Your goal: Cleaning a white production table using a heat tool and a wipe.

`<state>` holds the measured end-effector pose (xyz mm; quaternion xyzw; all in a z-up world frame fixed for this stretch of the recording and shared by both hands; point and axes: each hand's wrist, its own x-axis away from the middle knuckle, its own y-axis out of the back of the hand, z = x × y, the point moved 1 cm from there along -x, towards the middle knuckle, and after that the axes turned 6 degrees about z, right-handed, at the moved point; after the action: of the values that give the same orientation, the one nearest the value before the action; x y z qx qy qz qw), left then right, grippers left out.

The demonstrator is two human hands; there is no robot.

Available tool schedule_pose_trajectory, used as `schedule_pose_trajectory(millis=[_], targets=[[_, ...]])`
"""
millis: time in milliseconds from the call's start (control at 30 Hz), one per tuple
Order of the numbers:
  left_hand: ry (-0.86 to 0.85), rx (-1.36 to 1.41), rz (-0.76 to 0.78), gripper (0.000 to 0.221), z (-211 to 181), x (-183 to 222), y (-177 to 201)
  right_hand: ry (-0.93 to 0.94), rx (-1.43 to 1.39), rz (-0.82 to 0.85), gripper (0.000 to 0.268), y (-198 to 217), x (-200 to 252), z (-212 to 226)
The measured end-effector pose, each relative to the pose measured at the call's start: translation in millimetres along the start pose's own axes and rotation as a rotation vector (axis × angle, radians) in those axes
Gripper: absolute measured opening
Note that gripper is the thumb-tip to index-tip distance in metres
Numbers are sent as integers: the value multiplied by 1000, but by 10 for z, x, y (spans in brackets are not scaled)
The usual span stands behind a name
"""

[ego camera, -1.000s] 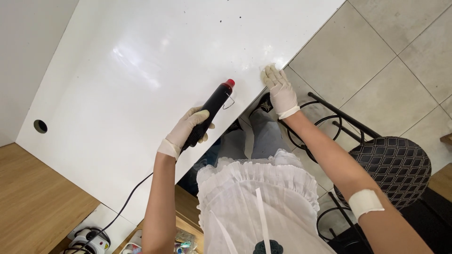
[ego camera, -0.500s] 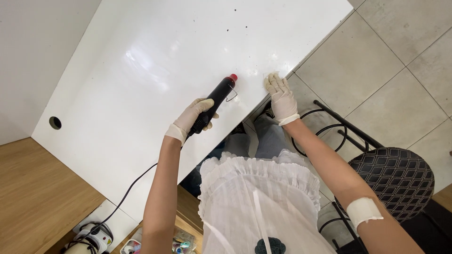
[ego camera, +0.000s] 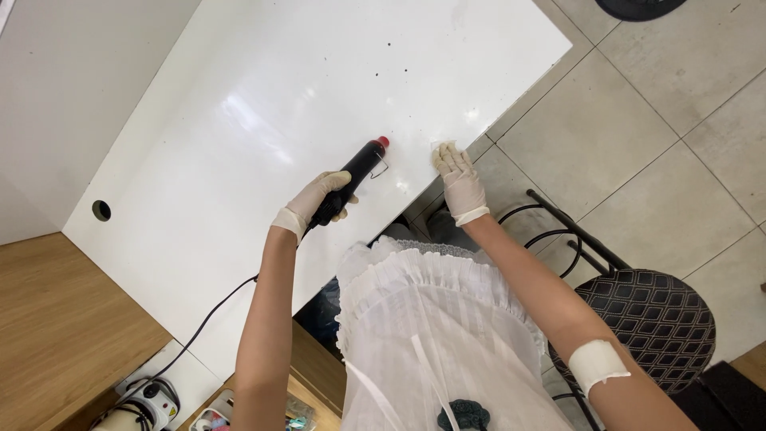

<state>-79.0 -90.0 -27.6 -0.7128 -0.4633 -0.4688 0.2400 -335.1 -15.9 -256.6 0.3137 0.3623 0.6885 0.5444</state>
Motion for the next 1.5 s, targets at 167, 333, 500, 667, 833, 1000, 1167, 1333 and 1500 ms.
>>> schedule_pose_trajectory(millis=[167,333,500,667,833,1000,1167,1333,1500], targets=[[40,-43,51,57,73,43,-106,17,22,22,52,-31,18,-54],[31,-71,40,56,7,41,-97,-1,28,20,51,-48,-8,-47],[-35,-19,-22,56,-101,-69,6,-15,68,46,51,-105,17,-65],[-35,-53,14,55,-178,-175,106,-17,97,64,51,-74,-25,-40],[32,-170,104,56,-226,-125,70,-29,119,92,52,-109,57,20],[24,-131,139,54,-183,-156,113,-70,52,103,52,-27,165,161],[-21,-92,137,54,-169,-255,202,-111,70,91,53,-99,177,214],[-2,-124,214,54,-152,-361,159,-146,68,46,52,-162,216,303],[56,-193,273,52,-163,-415,119,-158,83,51,52,-143,248,354]])
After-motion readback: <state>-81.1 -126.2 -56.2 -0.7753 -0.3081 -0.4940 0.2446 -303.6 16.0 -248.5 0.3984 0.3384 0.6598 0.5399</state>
